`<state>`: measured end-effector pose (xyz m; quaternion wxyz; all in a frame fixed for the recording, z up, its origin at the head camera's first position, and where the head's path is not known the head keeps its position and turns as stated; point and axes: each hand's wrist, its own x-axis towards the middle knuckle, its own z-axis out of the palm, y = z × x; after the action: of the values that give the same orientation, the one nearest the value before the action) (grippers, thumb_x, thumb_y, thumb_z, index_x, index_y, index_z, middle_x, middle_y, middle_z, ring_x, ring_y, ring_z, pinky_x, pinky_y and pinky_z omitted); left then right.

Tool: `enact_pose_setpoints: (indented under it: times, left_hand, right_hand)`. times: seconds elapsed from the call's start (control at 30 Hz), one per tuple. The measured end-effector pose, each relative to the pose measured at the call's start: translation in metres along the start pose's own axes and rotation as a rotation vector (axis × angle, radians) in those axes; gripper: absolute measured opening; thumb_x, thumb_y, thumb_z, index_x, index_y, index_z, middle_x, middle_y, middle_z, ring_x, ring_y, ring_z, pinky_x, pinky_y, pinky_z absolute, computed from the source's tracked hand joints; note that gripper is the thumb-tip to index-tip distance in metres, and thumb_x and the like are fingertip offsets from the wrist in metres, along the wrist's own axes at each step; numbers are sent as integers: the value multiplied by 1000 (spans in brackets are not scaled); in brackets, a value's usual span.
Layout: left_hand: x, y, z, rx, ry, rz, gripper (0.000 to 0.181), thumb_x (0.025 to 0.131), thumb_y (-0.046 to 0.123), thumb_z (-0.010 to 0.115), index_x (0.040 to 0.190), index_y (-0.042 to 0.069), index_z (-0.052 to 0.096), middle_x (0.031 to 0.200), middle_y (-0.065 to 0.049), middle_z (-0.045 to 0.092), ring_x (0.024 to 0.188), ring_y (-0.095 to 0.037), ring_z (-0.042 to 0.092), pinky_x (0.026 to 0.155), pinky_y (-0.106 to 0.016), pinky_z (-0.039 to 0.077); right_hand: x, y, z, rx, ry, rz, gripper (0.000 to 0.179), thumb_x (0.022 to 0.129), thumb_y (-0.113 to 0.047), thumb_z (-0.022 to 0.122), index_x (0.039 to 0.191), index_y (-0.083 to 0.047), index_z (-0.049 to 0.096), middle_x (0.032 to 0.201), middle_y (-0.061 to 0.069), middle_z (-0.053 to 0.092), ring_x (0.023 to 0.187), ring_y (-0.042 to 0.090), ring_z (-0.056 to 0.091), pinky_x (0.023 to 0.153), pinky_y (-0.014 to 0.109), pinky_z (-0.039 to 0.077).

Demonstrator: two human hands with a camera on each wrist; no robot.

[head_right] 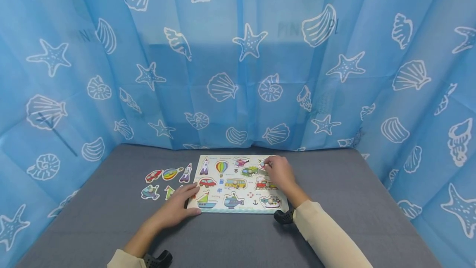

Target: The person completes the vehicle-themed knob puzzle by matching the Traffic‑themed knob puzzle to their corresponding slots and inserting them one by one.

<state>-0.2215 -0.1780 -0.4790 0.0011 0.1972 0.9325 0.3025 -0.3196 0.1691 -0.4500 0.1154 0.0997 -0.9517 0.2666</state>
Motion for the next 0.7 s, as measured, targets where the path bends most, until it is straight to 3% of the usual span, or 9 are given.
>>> enact_pose_setpoints:
  times: [0.7]
  left_hand:
    - [-1,3,-2,0,-1,2,71,84,34,76,139,-2,50,147,-17,42,136,-42,33,110,-58,23]
  right_hand:
    - [21,-16,24,43,-15,51,15,93,-12,63,103,-5,72,110,14,64,107,33,56,89,50,45]
